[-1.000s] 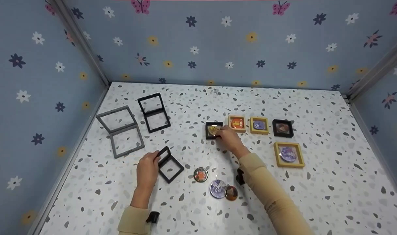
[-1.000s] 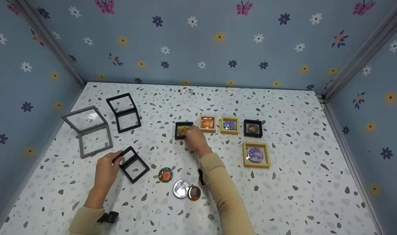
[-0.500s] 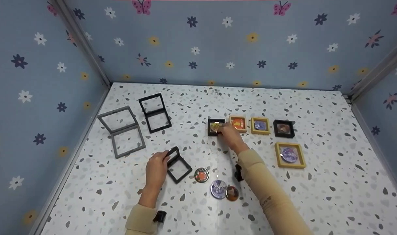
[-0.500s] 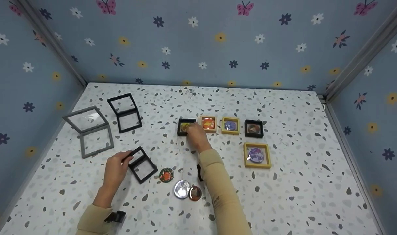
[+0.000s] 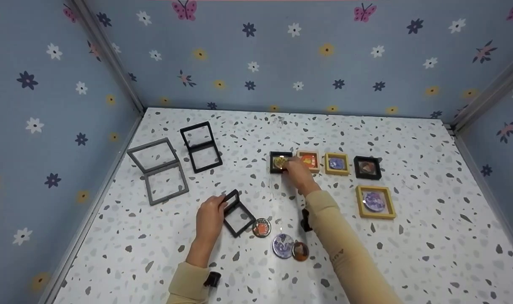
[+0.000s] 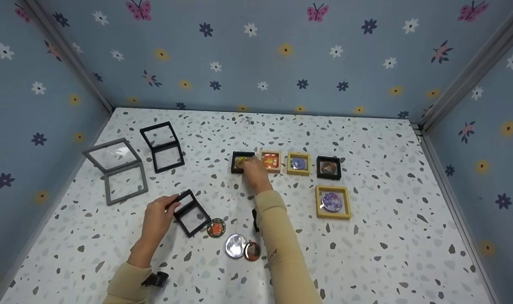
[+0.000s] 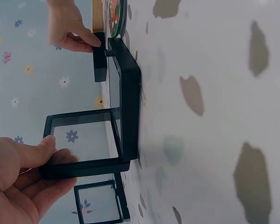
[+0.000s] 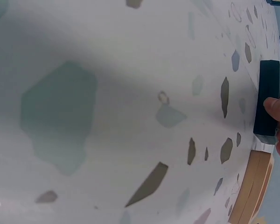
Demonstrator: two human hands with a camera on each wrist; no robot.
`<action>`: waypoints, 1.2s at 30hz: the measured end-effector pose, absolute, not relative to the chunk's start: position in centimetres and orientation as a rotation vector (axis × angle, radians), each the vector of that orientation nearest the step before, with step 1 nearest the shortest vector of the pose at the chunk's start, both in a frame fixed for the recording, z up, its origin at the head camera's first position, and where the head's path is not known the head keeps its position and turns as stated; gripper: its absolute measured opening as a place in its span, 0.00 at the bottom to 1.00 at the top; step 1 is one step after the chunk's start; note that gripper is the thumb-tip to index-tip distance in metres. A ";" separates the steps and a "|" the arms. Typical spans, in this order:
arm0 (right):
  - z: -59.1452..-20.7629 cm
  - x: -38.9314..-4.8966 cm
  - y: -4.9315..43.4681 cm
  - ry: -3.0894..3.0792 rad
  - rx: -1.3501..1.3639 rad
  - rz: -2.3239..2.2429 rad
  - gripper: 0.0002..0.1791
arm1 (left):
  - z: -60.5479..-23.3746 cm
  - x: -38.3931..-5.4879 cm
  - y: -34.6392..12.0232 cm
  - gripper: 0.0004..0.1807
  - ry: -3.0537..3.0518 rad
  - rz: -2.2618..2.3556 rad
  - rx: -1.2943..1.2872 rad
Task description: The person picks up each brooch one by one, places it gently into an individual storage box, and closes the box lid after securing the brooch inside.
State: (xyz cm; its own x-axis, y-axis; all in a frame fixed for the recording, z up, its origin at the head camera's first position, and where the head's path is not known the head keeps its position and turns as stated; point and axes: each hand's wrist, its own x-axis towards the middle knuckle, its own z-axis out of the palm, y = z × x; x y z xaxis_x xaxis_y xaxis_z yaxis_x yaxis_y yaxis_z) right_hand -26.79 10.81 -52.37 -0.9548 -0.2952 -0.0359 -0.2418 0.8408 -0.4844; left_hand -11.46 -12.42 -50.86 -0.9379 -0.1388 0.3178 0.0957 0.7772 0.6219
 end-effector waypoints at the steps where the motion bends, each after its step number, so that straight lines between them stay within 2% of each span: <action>1: -52.4 -26.8 10.9 2.979 -0.523 -0.611 0.11 | -50.9 -11.5 -12.3 0.11 -2.622 -0.947 0.024; 2: -52.4 -26.8 11.0 3.039 -0.621 -0.487 0.11 | -50.9 -11.5 -12.2 0.11 -2.621 -0.950 0.017; 10: -52.2 -26.9 11.0 2.996 -0.584 -0.573 0.11 | -50.7 -11.9 -11.5 0.11 -2.636 -0.961 0.011; 15: -52.0 -26.9 11.1 3.027 -0.645 -0.447 0.10 | -50.7 -11.9 -11.3 0.11 -2.636 -0.952 0.012; 20: -51.9 -26.4 11.3 3.066 -0.672 -0.503 0.15 | -50.8 -11.9 -11.2 0.11 -2.630 -0.954 0.017; 24: -51.8 -25.6 11.2 3.079 -0.768 -0.708 0.17 | -50.8 -11.9 -11.3 0.11 -2.636 -0.941 0.018; 29: -51.7 -23.9 11.0 3.082 -0.944 -0.781 0.14 | -50.9 -12.0 -11.4 0.11 -2.629 -0.931 0.008; 36: -51.3 -21.1 10.8 2.994 -0.999 -0.839 0.12 | -51.0 -11.9 -11.4 0.11 -2.626 -0.935 0.016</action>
